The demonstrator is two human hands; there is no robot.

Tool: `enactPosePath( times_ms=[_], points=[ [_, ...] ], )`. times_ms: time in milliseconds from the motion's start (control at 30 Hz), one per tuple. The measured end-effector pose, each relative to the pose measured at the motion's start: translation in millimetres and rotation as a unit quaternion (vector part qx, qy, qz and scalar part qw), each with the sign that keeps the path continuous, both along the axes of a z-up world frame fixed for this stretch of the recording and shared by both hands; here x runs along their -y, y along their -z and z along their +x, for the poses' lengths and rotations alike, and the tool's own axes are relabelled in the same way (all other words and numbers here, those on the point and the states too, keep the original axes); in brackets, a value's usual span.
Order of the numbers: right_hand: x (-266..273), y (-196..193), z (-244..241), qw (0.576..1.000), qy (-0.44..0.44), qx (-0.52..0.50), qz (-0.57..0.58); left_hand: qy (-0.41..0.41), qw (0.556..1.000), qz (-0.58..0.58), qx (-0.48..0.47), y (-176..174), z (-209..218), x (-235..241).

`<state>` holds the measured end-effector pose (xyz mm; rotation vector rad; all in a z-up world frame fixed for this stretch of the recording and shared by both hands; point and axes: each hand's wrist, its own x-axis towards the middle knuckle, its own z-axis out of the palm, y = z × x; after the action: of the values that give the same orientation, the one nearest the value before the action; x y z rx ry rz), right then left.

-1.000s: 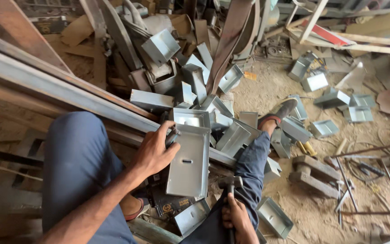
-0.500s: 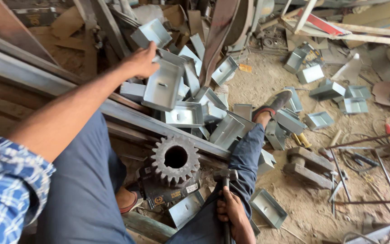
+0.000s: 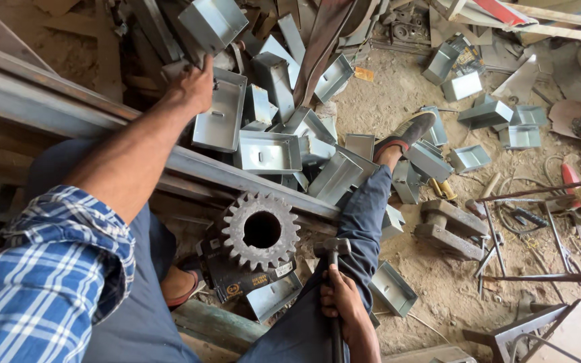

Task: The person assembles metal boxes by hammering metal sheets and components against a large gear and other metal parts while sitting on the floor.

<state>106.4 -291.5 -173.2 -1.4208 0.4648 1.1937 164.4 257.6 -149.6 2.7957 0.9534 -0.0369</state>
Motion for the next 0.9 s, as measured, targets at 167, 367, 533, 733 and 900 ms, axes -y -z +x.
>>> enactPosePath(
  times_ms=[167,367,533,733,900],
  points=[
    [-3.7,-16.2,-2.4,0.999,0.006,0.014,-0.040,-0.105,0.994,0.023,0.020,-19.7,12.8,21.0],
    [-3.5,-13.5,-7.8,1.000,0.005,0.020,-0.023,0.088,0.989,0.019,0.121,-113.3,-28.4,80.5],
    [-3.1,-12.0,-9.1,0.999,0.007,0.026,-0.026,0.088,0.969,-0.182,0.145,-141.0,-124.5,192.8],
    [-6.0,-9.3,-6.7,1.000,0.007,0.010,-0.025,0.172,0.941,-0.229,0.180,-125.1,-157.7,235.4],
    [-11.1,-13.5,-7.6,0.999,-0.009,0.029,-0.032,0.194,0.937,-0.230,0.179,-118.2,-150.8,239.0]
  ],
)
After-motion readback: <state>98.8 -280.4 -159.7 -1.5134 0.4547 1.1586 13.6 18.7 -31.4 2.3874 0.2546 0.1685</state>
